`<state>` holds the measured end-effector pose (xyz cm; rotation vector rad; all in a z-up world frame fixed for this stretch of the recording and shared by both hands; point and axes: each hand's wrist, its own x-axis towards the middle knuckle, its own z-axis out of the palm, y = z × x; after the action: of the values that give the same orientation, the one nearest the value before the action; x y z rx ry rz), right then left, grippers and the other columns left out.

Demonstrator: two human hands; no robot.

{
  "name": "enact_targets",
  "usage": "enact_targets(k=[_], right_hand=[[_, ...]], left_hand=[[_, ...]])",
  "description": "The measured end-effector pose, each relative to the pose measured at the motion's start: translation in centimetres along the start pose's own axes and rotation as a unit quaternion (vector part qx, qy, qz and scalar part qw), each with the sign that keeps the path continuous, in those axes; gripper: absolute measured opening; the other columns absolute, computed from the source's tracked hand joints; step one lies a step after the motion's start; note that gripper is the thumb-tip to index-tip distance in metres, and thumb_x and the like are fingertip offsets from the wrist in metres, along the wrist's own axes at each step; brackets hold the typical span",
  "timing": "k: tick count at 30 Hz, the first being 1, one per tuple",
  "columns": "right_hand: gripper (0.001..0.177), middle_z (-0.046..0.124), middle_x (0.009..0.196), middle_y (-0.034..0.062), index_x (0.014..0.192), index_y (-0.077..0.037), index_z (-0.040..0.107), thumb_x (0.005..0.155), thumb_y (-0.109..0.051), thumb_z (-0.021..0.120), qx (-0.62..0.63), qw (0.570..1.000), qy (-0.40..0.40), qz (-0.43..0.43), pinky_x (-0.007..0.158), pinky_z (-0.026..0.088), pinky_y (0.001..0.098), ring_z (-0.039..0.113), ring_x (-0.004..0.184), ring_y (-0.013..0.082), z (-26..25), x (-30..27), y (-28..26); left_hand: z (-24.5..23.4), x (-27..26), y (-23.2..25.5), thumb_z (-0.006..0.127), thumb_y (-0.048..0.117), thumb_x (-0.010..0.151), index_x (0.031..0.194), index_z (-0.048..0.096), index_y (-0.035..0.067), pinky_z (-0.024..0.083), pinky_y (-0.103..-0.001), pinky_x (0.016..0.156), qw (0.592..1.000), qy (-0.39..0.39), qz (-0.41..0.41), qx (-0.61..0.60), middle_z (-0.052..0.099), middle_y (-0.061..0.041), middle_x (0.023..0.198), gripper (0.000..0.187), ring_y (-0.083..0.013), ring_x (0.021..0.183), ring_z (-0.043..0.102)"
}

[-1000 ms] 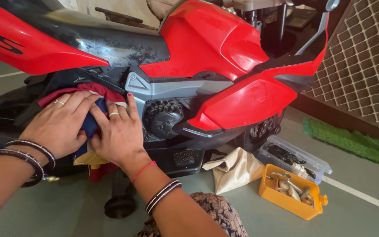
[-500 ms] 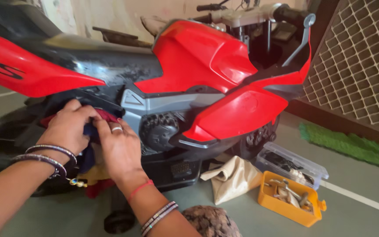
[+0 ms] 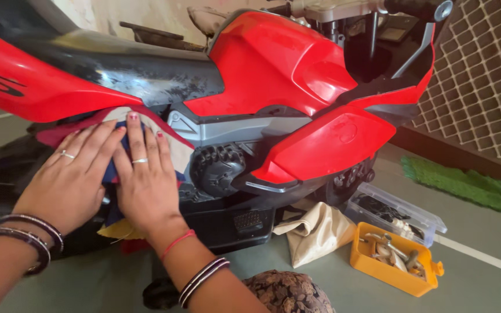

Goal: The person wipes the side panels, engine area, and seat of a red motorcycle using a multi-colored cloth. The cleaning action is continuous and covers various surfaces of the vehicle.

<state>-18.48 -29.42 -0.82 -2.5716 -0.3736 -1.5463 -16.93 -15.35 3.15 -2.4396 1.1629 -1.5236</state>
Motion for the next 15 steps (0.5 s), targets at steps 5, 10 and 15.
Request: enact_targets(k=[5,10,15], right_hand=[[0.044,0.048,0.157,0.0148,0.136,-0.005,0.059,0.092,-0.007,0.059,0.108,0.991,0.083,-0.013,0.128,0.035,0.0503,0.049,0.144,0.0351,0.7,-1.5,1.0],[0.040,0.064,0.138,0.0102,0.124,-0.008,0.067,0.086,0.001,0.060,0.215,0.975,0.053,0.015,0.115,0.046,0.0437,0.061,0.124,0.0311,0.1,-2.4,1.4],[0.035,0.067,0.132,0.0037,0.123,-0.011,0.070,0.092,0.001,0.061,0.207,0.974,0.088,0.019,0.107,0.047,0.0373,0.064,0.117,0.0256,-2.0,-1.0,2.2]], left_hand=[[1.5,-1.0,1.8,0.061,-0.002,0.071,0.140,0.049,0.003,0.045,-0.043,0.110,0.992,-0.037,-0.092,-0.082,0.051,-0.014,0.145,0.071,-0.0337,0.129,0.052],[0.3,-0.4,2.1,0.060,-0.005,0.078,0.129,0.059,0.012,0.050,-0.043,0.101,0.976,-0.122,-0.149,-0.102,0.056,-0.010,0.130,0.054,-0.0340,0.119,0.055],[-1.7,1.5,2.2,0.059,-0.005,0.083,0.125,0.063,0.011,0.052,-0.043,0.103,0.976,-0.072,-0.147,-0.143,0.058,-0.008,0.129,0.044,-0.0321,0.126,0.056]])
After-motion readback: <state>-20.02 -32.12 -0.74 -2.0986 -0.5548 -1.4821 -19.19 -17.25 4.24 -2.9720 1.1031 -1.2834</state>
